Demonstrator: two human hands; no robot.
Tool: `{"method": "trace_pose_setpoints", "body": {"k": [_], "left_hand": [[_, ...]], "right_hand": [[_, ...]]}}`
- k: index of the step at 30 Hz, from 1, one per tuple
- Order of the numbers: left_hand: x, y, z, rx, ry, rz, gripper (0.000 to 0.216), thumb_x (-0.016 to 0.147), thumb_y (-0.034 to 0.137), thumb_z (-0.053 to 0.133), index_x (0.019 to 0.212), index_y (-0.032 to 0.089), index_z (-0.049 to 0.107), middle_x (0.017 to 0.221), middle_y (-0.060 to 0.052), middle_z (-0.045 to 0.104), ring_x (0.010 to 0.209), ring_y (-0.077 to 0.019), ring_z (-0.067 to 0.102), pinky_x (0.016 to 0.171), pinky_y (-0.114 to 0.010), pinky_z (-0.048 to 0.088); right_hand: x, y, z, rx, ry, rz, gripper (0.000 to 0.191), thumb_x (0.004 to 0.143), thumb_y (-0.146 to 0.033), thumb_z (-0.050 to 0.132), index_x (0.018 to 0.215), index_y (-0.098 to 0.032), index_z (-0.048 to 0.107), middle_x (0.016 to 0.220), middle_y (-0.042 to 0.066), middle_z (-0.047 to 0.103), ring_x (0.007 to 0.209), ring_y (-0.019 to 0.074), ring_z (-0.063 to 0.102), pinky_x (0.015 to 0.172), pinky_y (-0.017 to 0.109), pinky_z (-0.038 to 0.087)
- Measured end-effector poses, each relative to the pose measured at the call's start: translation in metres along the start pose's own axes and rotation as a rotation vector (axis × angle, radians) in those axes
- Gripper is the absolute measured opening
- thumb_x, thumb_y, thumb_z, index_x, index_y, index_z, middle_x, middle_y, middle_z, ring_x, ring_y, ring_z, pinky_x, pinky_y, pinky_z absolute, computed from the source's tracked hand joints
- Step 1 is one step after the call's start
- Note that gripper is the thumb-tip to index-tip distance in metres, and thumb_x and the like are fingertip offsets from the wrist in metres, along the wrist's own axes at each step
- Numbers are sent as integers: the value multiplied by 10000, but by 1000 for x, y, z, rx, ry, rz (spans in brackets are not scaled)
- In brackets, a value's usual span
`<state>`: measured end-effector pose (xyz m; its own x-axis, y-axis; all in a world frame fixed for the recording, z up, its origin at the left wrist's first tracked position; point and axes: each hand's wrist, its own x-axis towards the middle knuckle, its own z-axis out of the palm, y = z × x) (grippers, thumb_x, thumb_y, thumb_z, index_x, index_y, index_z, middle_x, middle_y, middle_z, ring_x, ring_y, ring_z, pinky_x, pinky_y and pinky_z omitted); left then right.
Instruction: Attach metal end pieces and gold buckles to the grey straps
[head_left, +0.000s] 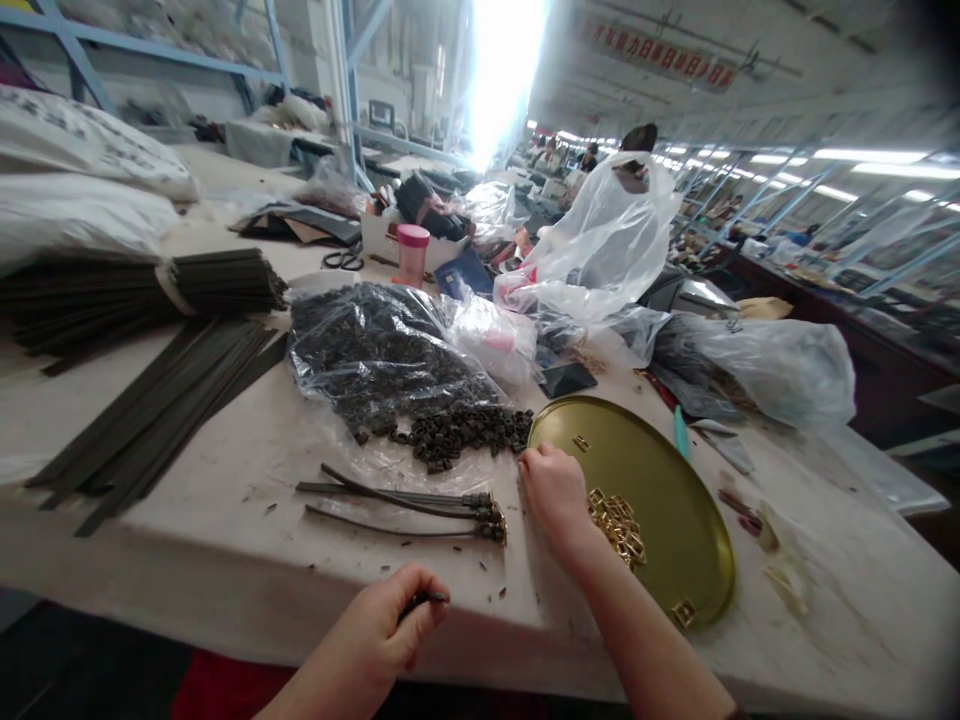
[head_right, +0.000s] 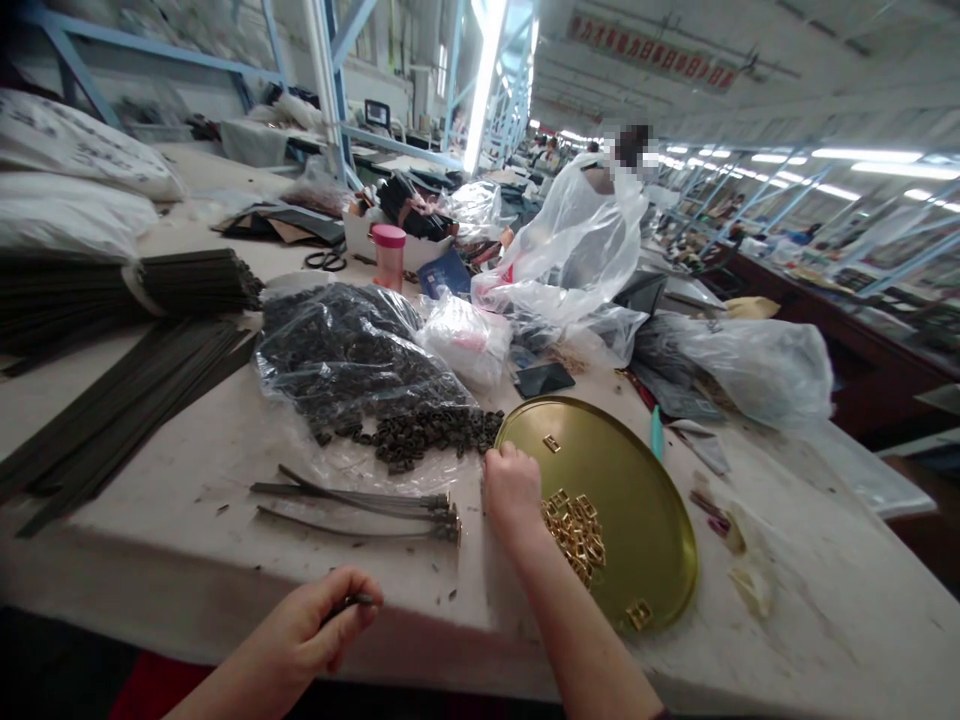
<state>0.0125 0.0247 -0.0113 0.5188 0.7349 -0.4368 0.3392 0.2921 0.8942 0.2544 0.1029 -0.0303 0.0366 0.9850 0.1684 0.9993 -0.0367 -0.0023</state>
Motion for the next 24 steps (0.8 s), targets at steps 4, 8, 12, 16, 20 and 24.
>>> {"method": "trace_pose_setpoints", "body": {"k": [4, 8, 12, 16, 20, 24], "left_hand": [[0, -5, -3, 36, 17, 0, 261, 802, 395, 383, 845, 160, 490, 548, 58, 383, 507, -101, 376, 501, -203, 316], [-3, -6, -2, 54, 12, 16, 283, 815, 395, 360, 876, 149, 486, 555, 58, 381, 510, -101, 375, 500, -205, 311], [-11, -2, 2, 56, 21, 29, 288, 802, 406, 383, 863, 145, 489, 562, 57, 381, 503, -98, 367, 494, -205, 310], [-19, -5, 5, 13, 24, 43, 302, 803, 438, 398, 854, 152, 482, 523, 73, 337, 470, -90, 320, 459, -198, 274], [-24, -7, 9, 4, 28, 53, 274, 811, 422, 408, 839, 159, 478, 519, 76, 331, 464, -85, 304, 451, -194, 260], [-28, -5, 12, 8, 43, 63, 273, 808, 428, 410, 814, 162, 474, 515, 76, 335, 457, -85, 312, 448, -195, 265]], "right_hand": [[-6, -6, 13, -18, -13, -55, 135, 815, -167, 493, 729, -162, 598, 813, 90, 590, 784, 201, 512, 655, 302, 282], [-13, -5, 8, 12, -10, -67, 138, 852, -206, 462, 826, -179, 595, 840, 54, 600, 821, 173, 518, 701, 276, 288], [-10, 7, 2, 14, 21, 2, 195, 876, -195, 406, 928, -159, 590, 868, 77, 595, 808, 177, 524, 683, 284, 285], [-9, 7, 2, 21, 2, -4, 196, 853, -250, 456, 791, -169, 623, 815, 81, 594, 766, 190, 528, 652, 297, 284], [-9, -5, 6, 70, -7, -16, 100, 779, -230, 554, 770, -149, 611, 839, 95, 602, 807, 207, 533, 676, 299, 308], [-8, -10, 10, 177, 3, -24, 78, 759, -118, 520, 772, -118, 596, 804, 115, 612, 794, 213, 542, 703, 308, 339]]}}
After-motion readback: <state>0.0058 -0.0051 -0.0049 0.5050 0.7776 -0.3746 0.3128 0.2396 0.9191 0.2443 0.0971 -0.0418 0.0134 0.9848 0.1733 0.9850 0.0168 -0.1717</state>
